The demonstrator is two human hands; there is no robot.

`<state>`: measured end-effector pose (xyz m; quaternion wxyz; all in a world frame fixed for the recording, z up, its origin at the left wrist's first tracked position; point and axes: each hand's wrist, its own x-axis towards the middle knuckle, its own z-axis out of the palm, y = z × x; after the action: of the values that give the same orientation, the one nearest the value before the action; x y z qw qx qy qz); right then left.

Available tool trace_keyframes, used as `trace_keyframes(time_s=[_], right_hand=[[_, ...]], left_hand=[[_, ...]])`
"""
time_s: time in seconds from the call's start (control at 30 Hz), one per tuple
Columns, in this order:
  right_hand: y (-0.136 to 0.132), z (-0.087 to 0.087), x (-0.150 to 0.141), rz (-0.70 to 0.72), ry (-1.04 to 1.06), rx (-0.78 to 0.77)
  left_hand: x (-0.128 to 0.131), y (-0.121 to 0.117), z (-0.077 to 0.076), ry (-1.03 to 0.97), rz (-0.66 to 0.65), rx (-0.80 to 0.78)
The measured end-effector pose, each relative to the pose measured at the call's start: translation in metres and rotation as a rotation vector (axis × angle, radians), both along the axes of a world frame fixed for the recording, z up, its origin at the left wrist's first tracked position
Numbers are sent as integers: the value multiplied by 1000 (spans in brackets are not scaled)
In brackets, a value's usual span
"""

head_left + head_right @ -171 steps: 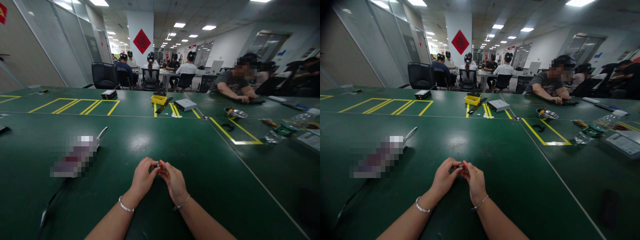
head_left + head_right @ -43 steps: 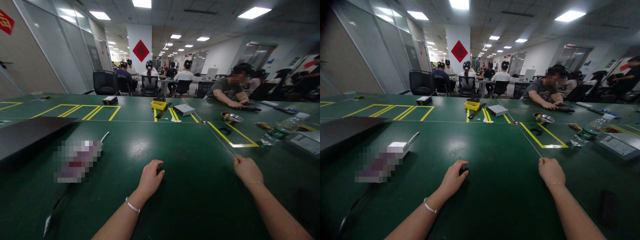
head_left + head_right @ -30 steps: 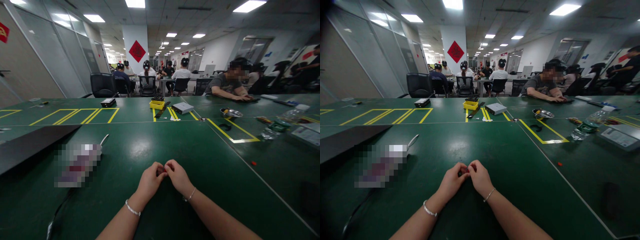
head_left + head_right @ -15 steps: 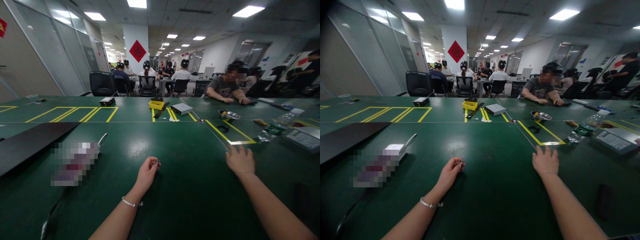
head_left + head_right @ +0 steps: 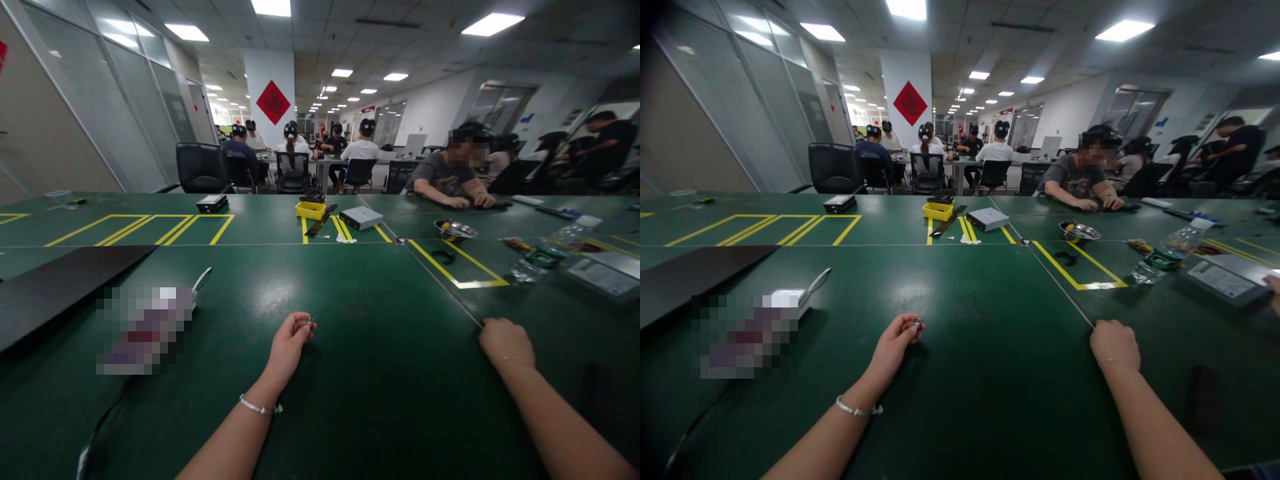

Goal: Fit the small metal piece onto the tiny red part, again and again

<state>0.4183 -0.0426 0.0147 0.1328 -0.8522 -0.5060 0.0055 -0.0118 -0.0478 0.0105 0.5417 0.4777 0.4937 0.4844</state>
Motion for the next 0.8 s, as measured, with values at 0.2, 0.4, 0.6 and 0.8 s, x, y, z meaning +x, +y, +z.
trace_keyframes(time_s=[0.2,0.4,0.6,0.8], right_hand=[[14,23,-74,35,502,98],[24,21,-206,307,1140,108],[8,12,-282,326,1929,-83],[9,-3,-280,266,2042,-69]], left_hand=[[2,0,-3,31,5,73],[-1,-1,-2,83,28,117],[-1,0,1,72,13,52],[0,0,0,23,1,28]])
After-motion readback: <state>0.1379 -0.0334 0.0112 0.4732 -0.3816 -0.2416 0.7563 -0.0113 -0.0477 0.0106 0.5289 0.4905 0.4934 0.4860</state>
